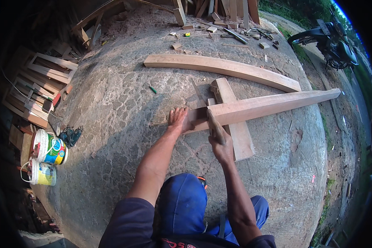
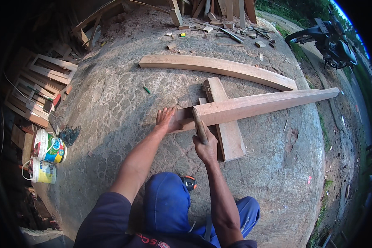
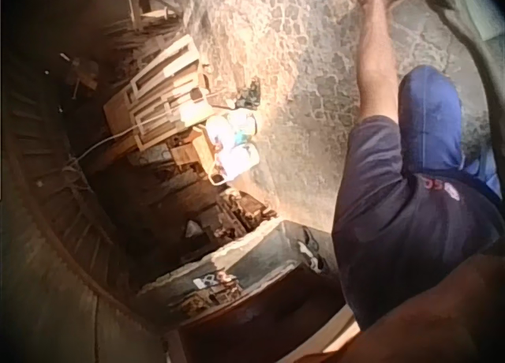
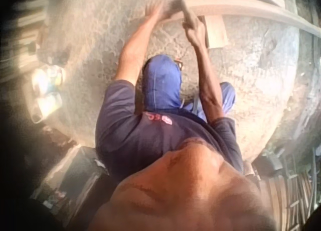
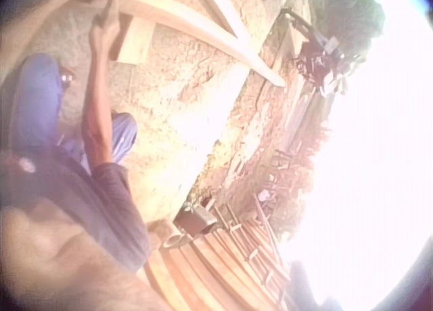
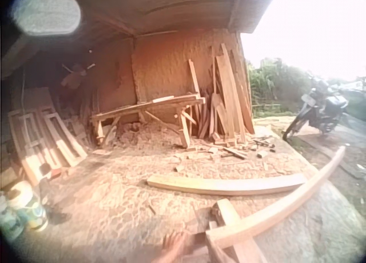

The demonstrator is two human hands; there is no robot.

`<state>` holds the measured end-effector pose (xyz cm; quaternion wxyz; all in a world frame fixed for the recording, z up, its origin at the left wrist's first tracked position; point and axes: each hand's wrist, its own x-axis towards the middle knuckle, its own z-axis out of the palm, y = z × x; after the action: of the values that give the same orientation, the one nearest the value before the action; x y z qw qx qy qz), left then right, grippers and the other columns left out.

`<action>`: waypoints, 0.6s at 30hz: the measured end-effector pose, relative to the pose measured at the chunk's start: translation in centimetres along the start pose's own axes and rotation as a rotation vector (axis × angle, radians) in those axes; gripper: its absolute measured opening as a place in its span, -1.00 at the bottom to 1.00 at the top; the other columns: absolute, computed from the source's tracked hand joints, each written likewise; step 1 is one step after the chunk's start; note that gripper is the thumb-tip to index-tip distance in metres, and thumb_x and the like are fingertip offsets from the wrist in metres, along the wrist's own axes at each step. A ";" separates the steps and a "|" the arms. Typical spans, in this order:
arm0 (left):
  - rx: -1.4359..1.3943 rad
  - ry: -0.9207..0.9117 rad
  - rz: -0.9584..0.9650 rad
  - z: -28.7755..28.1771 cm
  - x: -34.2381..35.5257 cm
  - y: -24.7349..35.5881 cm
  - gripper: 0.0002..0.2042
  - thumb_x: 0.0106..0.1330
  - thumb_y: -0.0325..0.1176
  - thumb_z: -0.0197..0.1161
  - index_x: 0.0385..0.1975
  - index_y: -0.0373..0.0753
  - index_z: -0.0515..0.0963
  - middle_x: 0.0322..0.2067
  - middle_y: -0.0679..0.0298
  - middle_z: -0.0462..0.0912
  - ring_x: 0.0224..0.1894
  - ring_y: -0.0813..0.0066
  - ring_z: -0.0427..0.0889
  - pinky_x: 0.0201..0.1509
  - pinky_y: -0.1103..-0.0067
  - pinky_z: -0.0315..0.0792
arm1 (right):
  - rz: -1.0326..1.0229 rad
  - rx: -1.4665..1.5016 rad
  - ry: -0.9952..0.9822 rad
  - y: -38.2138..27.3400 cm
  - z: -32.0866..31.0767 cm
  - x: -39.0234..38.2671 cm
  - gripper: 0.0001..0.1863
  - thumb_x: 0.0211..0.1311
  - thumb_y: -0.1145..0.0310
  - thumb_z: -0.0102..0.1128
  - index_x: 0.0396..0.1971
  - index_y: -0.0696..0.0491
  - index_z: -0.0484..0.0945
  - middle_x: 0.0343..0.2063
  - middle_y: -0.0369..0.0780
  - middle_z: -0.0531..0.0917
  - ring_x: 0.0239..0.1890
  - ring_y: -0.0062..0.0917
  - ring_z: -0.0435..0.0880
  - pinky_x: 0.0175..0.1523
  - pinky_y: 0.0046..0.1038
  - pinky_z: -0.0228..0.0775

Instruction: The person sits on the ground and uses a hand saw to cut a long wooden plank into smaller pieces. They repeatedly saw through the wood, then stand to retrieve another plank from a nearby stack and return to sawing.

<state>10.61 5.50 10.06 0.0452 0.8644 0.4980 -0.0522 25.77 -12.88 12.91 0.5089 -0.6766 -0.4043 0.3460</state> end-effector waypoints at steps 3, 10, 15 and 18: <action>-0.112 -0.150 -0.066 -1.5 3.1 -0.9 -0.10 -0.10 0.09 0.68 0.23 -0.19 0.43 0.21 0.14 0.59 0.39 0.14 0.43 0.43 0.20 0.26 | -0.074 -0.071 0.030 1.5 -5.1 -16.8 -0.22 0.09 0.56 0.37 0.41 0.16 0.41 0.15 0.00 0.70 0.20 -0.32 0.70 0.29 -0.36 0.47; -0.090 -0.030 -0.062 0.0 3.4 -1.2 -0.38 0.23 -0.12 0.46 0.25 -0.25 0.44 0.24 0.13 0.58 0.38 0.14 0.44 0.50 0.16 0.22 | -0.024 -0.001 0.074 0.0 -1.8 -7.4 -0.29 0.13 0.54 0.30 0.38 0.13 0.45 0.09 0.07 0.71 0.15 -0.27 0.74 0.23 -0.33 0.51; 0.051 0.029 -0.010 1.4 3.1 -1.9 -0.51 0.33 -0.38 0.30 0.27 -0.18 0.40 0.20 0.23 0.59 0.37 0.25 0.45 0.43 0.16 0.28 | 0.067 -0.054 0.010 0.4 1.4 2.7 -0.28 0.12 0.44 0.32 0.38 0.05 0.44 -0.13 0.19 0.72 -0.05 0.00 0.77 0.04 -0.23 0.56; -0.081 -0.132 -0.024 -0.6 5.7 -2.6 -0.16 -0.15 0.00 0.66 0.18 -0.24 0.47 0.15 0.04 0.64 0.27 0.13 0.58 0.33 0.17 0.43 | -0.140 -0.101 0.040 0.6 -4.1 -13.7 -0.23 0.10 0.53 0.32 0.41 0.14 0.40 0.11 0.03 0.71 0.07 -0.36 0.78 0.20 -0.36 0.52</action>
<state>11.27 11.77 9.86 0.1120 0.8506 0.5060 -0.0895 23.49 -26.97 14.11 0.5052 -0.6783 -0.4572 0.2751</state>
